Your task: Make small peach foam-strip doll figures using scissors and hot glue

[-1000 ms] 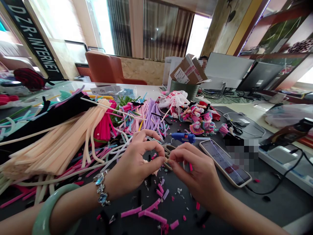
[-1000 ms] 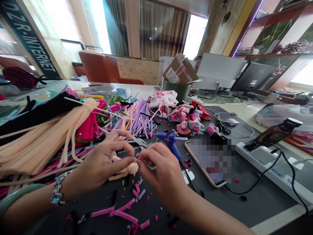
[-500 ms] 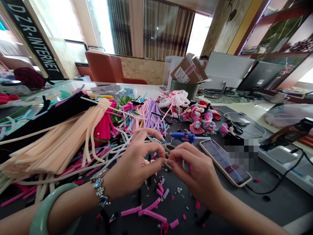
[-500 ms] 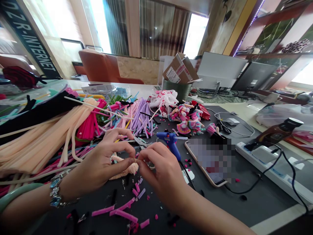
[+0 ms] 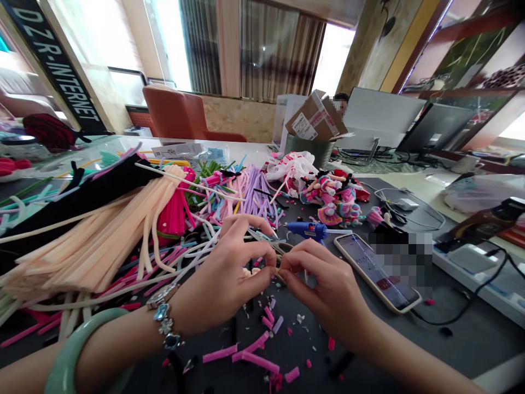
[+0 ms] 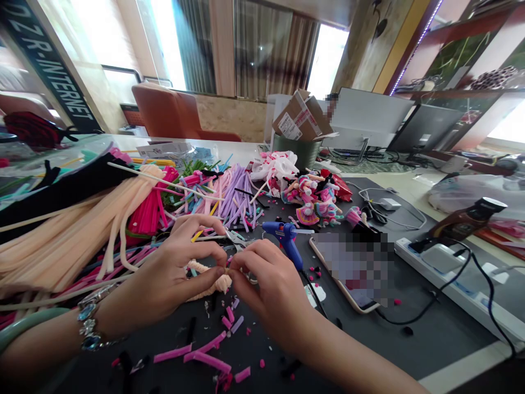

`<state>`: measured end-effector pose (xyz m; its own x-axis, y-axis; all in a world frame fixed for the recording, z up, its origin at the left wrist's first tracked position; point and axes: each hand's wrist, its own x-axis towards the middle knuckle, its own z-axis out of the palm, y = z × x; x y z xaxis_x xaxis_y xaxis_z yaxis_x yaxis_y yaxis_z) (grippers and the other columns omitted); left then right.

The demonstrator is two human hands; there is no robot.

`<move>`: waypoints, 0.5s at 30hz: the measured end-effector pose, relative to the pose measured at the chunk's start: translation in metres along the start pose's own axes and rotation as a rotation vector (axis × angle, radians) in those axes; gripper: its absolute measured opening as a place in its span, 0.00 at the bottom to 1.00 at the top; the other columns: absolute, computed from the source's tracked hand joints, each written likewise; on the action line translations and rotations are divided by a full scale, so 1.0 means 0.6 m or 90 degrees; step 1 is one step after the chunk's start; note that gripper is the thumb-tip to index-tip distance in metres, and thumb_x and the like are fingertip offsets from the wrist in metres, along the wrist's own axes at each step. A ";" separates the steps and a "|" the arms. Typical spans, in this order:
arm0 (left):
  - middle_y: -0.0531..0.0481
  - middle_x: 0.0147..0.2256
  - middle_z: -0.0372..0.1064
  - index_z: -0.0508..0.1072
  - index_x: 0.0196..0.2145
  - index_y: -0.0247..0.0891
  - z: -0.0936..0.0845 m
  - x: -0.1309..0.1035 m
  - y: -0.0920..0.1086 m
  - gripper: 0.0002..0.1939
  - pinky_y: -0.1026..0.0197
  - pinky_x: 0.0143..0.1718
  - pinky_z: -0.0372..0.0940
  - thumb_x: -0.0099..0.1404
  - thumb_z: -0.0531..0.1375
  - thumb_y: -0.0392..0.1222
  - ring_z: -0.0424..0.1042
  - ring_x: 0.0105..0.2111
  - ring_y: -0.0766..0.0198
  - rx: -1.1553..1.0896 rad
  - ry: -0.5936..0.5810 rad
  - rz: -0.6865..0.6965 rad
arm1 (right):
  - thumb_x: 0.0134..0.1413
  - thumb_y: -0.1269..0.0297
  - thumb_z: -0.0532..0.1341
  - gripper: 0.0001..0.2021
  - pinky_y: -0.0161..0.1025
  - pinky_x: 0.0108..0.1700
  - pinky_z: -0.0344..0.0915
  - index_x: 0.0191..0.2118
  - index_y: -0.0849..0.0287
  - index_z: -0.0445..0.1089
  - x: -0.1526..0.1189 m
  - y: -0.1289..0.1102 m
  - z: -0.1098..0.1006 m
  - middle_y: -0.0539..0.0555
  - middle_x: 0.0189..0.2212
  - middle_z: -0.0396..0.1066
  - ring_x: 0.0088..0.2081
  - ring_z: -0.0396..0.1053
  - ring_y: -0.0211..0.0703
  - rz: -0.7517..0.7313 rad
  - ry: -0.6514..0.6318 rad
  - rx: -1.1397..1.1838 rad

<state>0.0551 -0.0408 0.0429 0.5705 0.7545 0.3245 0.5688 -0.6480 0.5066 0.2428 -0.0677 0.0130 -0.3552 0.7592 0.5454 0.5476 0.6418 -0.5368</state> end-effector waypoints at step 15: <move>0.47 0.47 0.56 0.72 0.28 0.39 -0.004 -0.001 0.003 0.08 0.43 0.56 0.49 0.64 0.55 0.37 0.52 0.51 0.54 0.050 0.013 0.057 | 0.59 0.72 0.56 0.04 0.35 0.38 0.64 0.34 0.58 0.67 0.004 0.000 -0.001 0.52 0.32 0.66 0.36 0.66 0.39 -0.045 -0.005 -0.044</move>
<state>0.0543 -0.0420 0.0456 0.6098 0.6942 0.3825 0.5607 -0.7189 0.4109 0.2425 -0.0658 0.0146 -0.3997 0.7137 0.5752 0.5719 0.6846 -0.4520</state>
